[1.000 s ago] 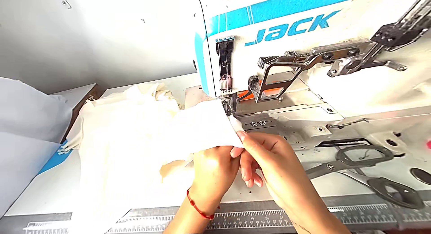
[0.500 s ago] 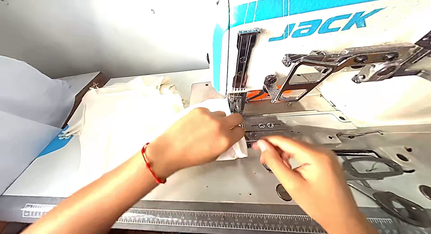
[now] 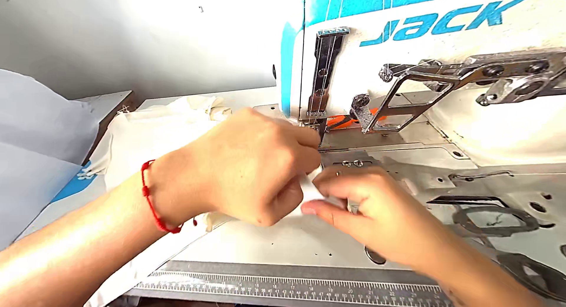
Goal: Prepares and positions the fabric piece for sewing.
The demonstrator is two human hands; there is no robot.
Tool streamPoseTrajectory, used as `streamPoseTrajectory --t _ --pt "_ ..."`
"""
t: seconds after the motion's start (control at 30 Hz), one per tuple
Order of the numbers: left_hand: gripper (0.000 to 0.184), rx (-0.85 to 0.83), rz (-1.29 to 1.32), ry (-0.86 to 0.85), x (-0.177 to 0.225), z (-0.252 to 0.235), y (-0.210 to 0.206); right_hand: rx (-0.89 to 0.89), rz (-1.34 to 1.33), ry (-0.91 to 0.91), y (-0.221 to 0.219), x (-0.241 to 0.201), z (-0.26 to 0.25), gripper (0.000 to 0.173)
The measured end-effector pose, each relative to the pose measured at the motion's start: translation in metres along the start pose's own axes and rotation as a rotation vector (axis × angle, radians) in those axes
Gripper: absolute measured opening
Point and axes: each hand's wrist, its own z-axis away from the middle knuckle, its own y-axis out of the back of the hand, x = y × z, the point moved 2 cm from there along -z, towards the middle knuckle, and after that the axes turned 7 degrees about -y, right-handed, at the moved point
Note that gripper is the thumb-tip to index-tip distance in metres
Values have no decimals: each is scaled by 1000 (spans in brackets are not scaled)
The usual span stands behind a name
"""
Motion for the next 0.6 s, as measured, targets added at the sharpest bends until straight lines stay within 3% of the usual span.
streamPoseTrajectory --t 0.13,0.43,0.6 --pt "19 -79 -38 31 -10 13 -27 108 -37 35 -21 -2 26 32" --pt "23 24 -21 13 2 10 -14 186 -112 6 -28 6 20 27" --pt "22 -29 -87 29 -9 16 -24 188 -113 -5 -30 7 21 25"
